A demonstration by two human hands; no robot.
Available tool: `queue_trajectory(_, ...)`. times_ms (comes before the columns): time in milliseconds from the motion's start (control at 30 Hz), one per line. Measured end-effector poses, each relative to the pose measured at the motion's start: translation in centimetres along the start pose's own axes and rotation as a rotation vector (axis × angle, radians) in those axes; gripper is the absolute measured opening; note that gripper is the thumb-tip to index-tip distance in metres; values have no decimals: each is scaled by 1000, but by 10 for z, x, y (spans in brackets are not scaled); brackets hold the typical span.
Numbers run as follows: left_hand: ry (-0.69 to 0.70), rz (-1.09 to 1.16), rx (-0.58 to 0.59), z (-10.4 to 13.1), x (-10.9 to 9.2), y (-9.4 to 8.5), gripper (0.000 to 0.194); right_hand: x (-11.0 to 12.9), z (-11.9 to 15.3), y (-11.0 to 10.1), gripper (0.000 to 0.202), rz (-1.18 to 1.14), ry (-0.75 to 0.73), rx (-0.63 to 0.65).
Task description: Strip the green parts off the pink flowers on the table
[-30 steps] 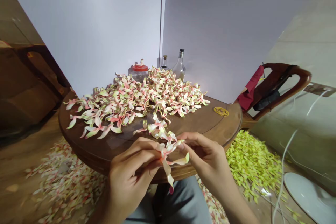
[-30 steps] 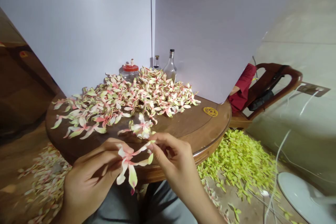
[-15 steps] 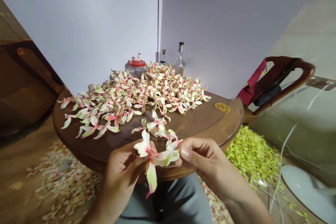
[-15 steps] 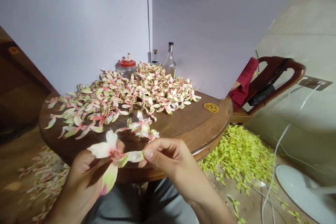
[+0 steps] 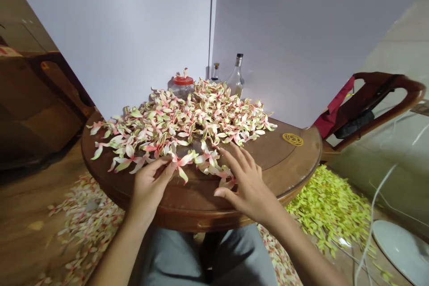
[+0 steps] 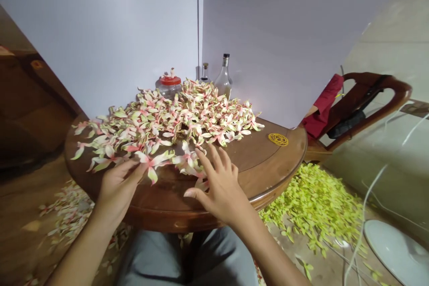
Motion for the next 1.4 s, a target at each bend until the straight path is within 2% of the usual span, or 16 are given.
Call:
queue_trajectory(100, -44, 47, 46, -12, 16, 6, 36, 9, -28, 28, 97, 129, -106, 90)
queue_trajectory(267, -65, 96, 41, -14, 27, 5, 36, 24, -58, 55, 85, 133, -211, 178)
queue_trajectory(500, -60, 59, 29, -12, 25, 2, 38, 43, -58, 66, 37, 106, -316, 178)
queue_trajectory(633, -56, 73, -23, -11, 25, -3, 36, 50, -52, 65, 30, 93, -376, 221)
queue_trajectory(767, -69, 216, -171, -8, 29, -20, 39, 49, -46, 50, 45, -81, -401, 176)
queue_trajectory(867, -85, 314, -194, -6, 28, -22, 38, 37, -49, 32, 41, -348, -346, 52)
queue_trajectory(1033, -62, 301, -178, -7, 22, -21, 38, -13, -59, 9, 20, -609, -37, -283)
queue_trajectory(1133, -45, 254, -186, -5, 17, -24, 37, -32, -62, 4, 10, -783, 112, -364)
queue_trajectory(1200, -37, 220, -168, 1, 7, -22, 33, -39, -61, -4, 10, -921, 190, -402)
queue_trajectory(1233, -34, 195, -152, 7, 0, -19, 31, -41, -58, -10, 12, -980, 226, -424)
queue_trajectory(1300, -8, 143, -81, 25, -18, 0, 25, -47, -45, -29, 14, -1062, 291, -475)
queue_trajectory(1333, 10, 123, -5, 37, -27, 17, 21, -51, -34, -40, 15, -1079, 319, -506)
queue_trajectory(1400, 148, 168, 191, 69, -46, 64, 15, -65, -1, -66, 17, -1050, 365, -576)
Point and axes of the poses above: each hand's wrist, its own z-axis away from the middle knuckle, its own y-axis out of the palm, x = y × z, the point moved 10 cm from there along -z, towards the middle knuckle, and after that the axes turned 3 degrees about -x, right-handed, at the moved point
